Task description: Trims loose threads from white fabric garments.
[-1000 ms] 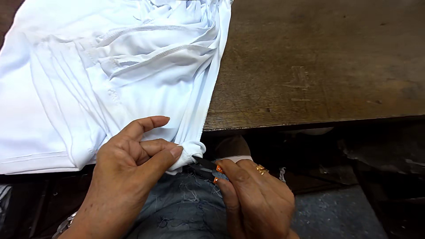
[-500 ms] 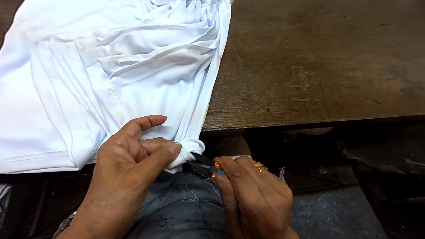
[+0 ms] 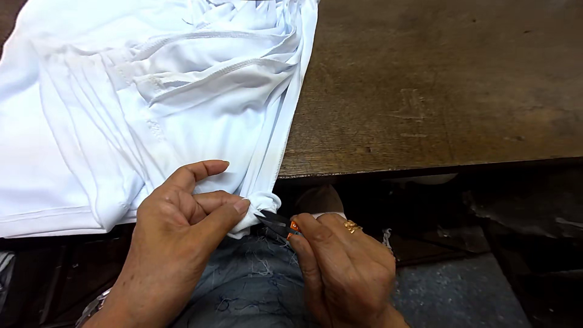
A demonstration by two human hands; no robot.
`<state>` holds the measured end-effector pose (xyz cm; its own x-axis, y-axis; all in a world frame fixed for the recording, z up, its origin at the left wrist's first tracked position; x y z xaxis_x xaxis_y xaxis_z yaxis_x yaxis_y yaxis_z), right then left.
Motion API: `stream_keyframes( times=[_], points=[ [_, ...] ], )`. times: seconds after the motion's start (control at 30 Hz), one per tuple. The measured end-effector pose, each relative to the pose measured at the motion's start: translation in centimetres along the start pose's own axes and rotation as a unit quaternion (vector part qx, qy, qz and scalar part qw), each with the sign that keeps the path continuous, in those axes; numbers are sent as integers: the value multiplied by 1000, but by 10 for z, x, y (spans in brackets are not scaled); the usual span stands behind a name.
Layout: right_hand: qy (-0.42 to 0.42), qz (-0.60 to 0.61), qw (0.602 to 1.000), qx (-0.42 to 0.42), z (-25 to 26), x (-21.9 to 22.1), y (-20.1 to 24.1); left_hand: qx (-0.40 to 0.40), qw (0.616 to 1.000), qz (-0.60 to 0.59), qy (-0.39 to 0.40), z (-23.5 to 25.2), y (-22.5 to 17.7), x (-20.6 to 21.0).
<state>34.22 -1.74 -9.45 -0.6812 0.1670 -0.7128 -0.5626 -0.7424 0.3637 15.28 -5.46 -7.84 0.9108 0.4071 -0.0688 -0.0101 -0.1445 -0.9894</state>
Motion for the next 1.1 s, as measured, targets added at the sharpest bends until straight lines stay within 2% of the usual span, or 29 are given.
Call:
stream_keyframes(
  times=[0.2, 0.47, 0.57, 0.6, 0.67, 0.7, 0.77, 0.87, 0.97, 1.03, 1.1],
  points=[
    [-6, 9, 1000, 0, -1, -2, -1, -24, 999, -38, 8, 2, 0, 2],
    [-10, -6, 1000, -3, -2, 3, -2, -8, 1000, -7, -2, -1, 1, 2],
    [-2, 123, 992, 26, -3, 6, -10, -9, 1000, -7, 6, 0, 2, 0],
    [5, 216, 974, 65, -3, 8, -14, -2, 1000, -2, 9, 0, 1, -1],
    [30, 426, 887, 175, -5, 15, -23, 21, 999, 20, 21, 0, -5, -3],
    [47, 487, 849, 202, -5, 18, -25, 32, 999, 33, 29, 1, -7, -4],
    [69, 517, 826, 213, 0, 22, -25, 44, 996, 61, 42, 2, -12, -6],
    [48, 510, 836, 195, 9, 28, -16, 66, 992, 93, 62, 4, -18, -7],
    [46, 522, 841, 134, 16, 27, -14, 90, 983, 137, 80, 8, -22, -9],
    [85, 536, 837, 72, 15, 22, -14, 91, 980, 155, 83, 11, -23, -14],
    [165, 543, 823, -2, 7, 17, -12, 88, 979, 165, 85, 15, -23, -19]
  ],
)
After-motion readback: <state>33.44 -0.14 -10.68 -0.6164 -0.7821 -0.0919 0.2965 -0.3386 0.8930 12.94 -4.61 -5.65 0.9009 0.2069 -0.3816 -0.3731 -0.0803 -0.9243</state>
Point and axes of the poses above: each hand's wrist, its own z-axis towards the middle knuckle, its own x-axis out of the palm, y = z × x, the point moved 4 cm from there along z, towards the middle knuckle, and after that the axes turned 1 degree about -y, right-handed, at the moved point
